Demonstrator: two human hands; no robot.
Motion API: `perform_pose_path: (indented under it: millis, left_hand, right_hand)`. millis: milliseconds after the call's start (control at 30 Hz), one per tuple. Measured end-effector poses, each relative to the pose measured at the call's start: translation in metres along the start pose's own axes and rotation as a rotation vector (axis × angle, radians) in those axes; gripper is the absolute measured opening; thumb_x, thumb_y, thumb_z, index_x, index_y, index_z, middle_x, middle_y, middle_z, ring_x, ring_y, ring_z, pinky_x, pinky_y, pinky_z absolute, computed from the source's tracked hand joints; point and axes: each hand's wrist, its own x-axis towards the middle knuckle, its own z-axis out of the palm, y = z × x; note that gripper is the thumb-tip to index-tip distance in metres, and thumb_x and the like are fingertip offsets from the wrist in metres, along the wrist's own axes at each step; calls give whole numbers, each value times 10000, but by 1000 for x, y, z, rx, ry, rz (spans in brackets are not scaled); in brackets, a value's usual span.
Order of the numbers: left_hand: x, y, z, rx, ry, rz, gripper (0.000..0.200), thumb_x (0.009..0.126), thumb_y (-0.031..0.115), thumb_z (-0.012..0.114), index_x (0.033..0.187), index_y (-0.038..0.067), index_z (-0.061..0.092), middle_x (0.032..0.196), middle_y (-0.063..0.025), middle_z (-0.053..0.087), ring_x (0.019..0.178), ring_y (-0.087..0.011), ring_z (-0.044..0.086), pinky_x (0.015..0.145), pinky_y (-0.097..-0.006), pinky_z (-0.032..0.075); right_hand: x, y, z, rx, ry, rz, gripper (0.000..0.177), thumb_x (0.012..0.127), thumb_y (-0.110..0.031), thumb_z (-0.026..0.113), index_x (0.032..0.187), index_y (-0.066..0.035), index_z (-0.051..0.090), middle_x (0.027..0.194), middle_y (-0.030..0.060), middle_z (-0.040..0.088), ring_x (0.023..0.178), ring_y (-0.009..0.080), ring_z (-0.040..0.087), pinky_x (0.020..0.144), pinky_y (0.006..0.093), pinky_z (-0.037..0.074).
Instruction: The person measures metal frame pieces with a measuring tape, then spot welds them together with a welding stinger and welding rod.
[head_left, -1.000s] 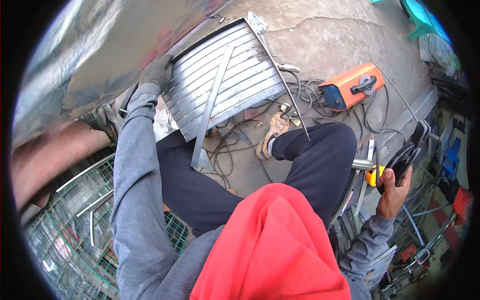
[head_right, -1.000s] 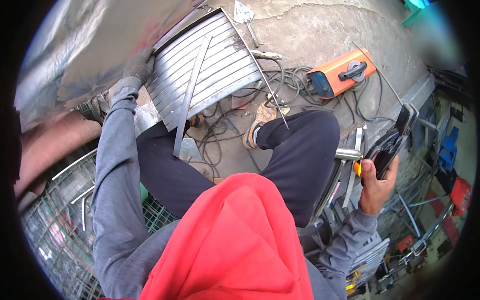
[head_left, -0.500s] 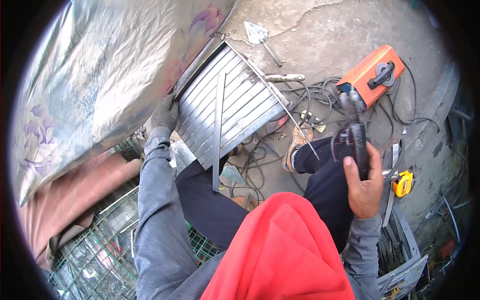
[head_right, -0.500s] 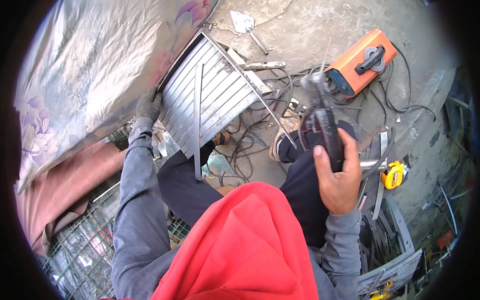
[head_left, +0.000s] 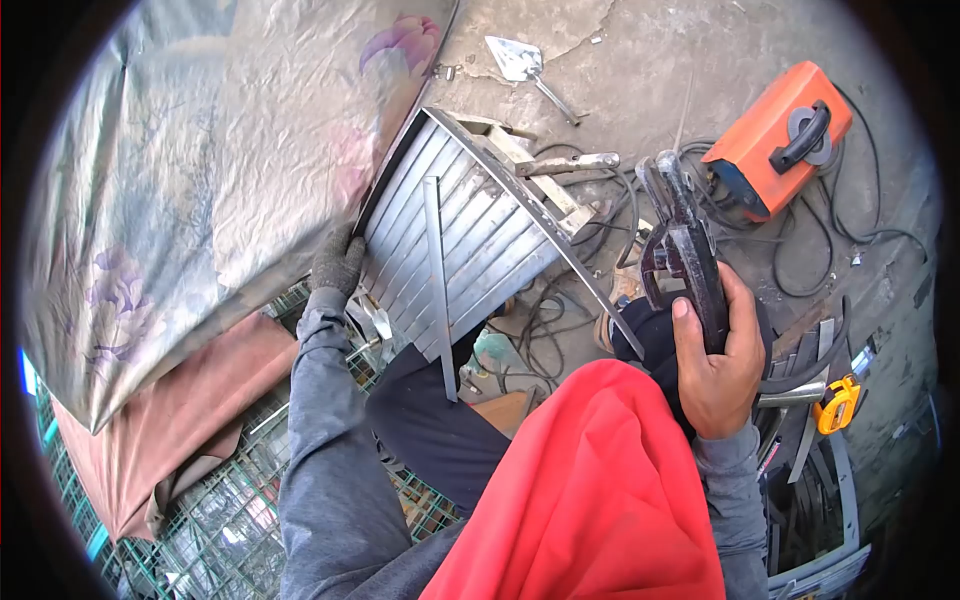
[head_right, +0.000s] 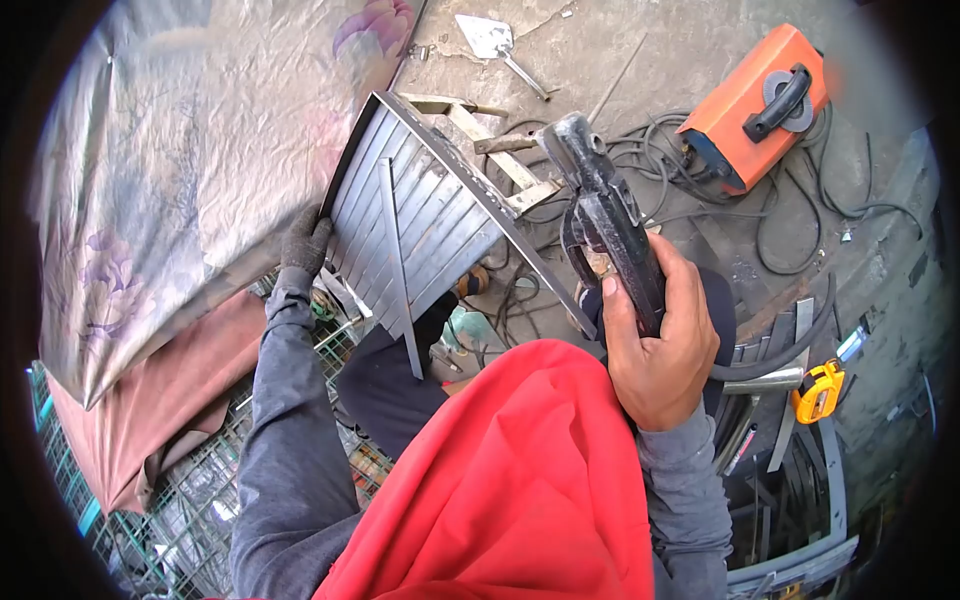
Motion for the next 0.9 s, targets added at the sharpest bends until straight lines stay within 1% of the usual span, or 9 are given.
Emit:
perform_pose_path:
  millis: [233, 333, 400, 500, 533, 600, 700, 833, 900]
  left_hand:
    - [-7, 3, 7, 2, 59, -48, 399, 955, 282, 619, 1277, 47, 646, 1231, -224, 671, 1173, -389, 627, 1014, -443, 477]
    - [-6, -10, 16, 38, 139, 36, 400, 958, 286, 634, 1269, 35, 658, 1125, -221, 709, 1056, -362, 676, 935, -428, 518]
    - [-7, -14, 19, -141, 111, -34, 389, 959, 279, 641, 1268, 43, 662, 1110, -216, 713, 1046, -360, 680, 930, -426, 517]
    - [-8, -11, 19, -13, 159, -16, 380, 959, 263, 649, 1271, 46, 664, 1105, -206, 720, 1023, -343, 690, 924, -414, 521]
    - [-8, -10, 18, -13, 161, -16, 380, 959, 263, 649, 1271, 46, 664, 1105, -206, 720, 1023, -343, 690, 924, -414, 521]
    - [-8, -11, 18, -27, 112, -86, 391, 967, 317, 631, 1283, 89, 662, 1208, -206, 693, 1150, -367, 651, 998, -425, 490]
    - [-8, -13, 19, -24, 145, -40, 385, 965, 315, 629, 1281, 97, 666, 1224, -209, 685, 1175, -364, 639, 1012, -430, 481]
    - [-9, -15, 20, -30, 133, -68, 391, 964, 318, 629, 1285, 98, 666, 1228, -214, 680, 1180, -368, 633, 1023, -433, 475]
    - [-7, -17, 21, 27, 175, -5, 385, 952, 270, 660, 1284, 75, 667, 1140, -208, 717, 1088, -320, 688, 949, -396, 516]
  right_hand:
    - [2, 1, 1, -15, -20, -42, 443, 881, -70, 711, 1295, 10, 574, 1050, 174, 657, 892, 317, 681, 783, 386, 533]
    - [3, 2, 0, -8, -9, -59, 444, 878, -68, 713, 1294, 9, 576, 1051, 175, 658, 885, 322, 683, 776, 389, 535]
    - [2, 1, 1, -4, -11, -62, 445, 878, -67, 714, 1294, 9, 576, 1050, 176, 658, 883, 324, 684, 774, 391, 536]
    - [3, 1, 1, -10, -1, -51, 444, 877, -63, 711, 1293, 10, 577, 1044, 175, 659, 881, 325, 685, 774, 387, 537]
    - [3, 1, 1, -18, -8, -32, 442, 876, -57, 705, 1293, 11, 577, 1044, 175, 660, 883, 325, 687, 776, 385, 538]
    - [2, 1, 1, -29, -16, -16, 440, 876, -51, 699, 1293, 12, 577, 1043, 174, 660, 885, 326, 688, 779, 384, 539]
    - [2, 1, 1, -28, -3, -30, 435, 877, -38, 686, 1295, 12, 577, 1044, 175, 659, 894, 327, 690, 783, 388, 539]
    - [2, 1, 1, -50, 2, -58, 434, 879, -29, 677, 1299, 14, 574, 1047, 179, 659, 900, 328, 691, 789, 386, 540]
    - [3, 2, 2, -58, 3, -65, 434, 880, -30, 677, 1299, 14, 573, 1050, 179, 660, 899, 328, 690, 789, 383, 540]
